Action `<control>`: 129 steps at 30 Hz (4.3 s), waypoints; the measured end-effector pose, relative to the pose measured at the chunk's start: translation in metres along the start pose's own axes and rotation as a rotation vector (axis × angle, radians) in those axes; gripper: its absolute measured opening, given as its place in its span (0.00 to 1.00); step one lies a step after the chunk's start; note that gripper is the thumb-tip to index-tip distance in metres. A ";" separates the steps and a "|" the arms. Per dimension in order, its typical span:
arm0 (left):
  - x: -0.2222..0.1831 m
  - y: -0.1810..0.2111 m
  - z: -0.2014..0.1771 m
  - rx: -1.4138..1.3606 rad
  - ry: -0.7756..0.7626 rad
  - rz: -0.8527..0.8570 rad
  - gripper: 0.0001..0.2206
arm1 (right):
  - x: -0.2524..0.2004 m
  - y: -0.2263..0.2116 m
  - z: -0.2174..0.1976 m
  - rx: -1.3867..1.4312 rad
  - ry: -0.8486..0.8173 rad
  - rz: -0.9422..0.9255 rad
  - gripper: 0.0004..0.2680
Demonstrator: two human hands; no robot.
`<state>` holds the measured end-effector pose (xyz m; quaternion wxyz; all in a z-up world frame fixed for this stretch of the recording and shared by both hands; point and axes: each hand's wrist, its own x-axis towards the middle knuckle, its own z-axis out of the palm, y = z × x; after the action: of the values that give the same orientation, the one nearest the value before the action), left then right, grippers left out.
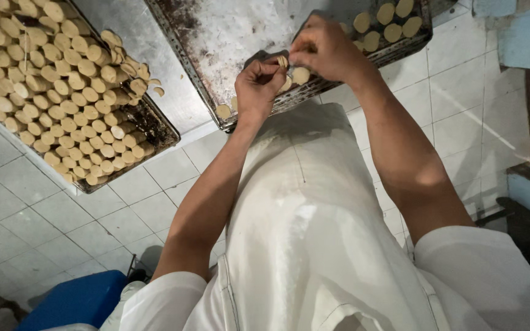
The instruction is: The person arranges small circular pieces of dough onto baking trays by picking them up from a large tray and placing them in rows on a smaller tray.
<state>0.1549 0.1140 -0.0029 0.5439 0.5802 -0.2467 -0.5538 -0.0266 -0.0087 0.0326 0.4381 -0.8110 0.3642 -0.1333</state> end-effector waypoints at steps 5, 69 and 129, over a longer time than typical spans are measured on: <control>-0.004 -0.012 -0.012 -0.011 0.003 -0.047 0.03 | 0.006 -0.007 0.007 0.028 -0.065 -0.047 0.08; -0.055 0.036 -0.122 -0.156 0.166 -0.055 0.17 | 0.050 -0.091 0.086 -0.151 -0.208 -0.053 0.06; 0.008 0.041 -0.079 -0.014 0.042 -0.015 0.13 | 0.061 -0.034 0.066 0.166 -0.026 -0.182 0.06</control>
<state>0.2418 0.1234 0.0153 0.5487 0.5896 -0.2270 -0.5475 0.0676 0.0001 0.0157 0.4943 -0.8034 0.2710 -0.1917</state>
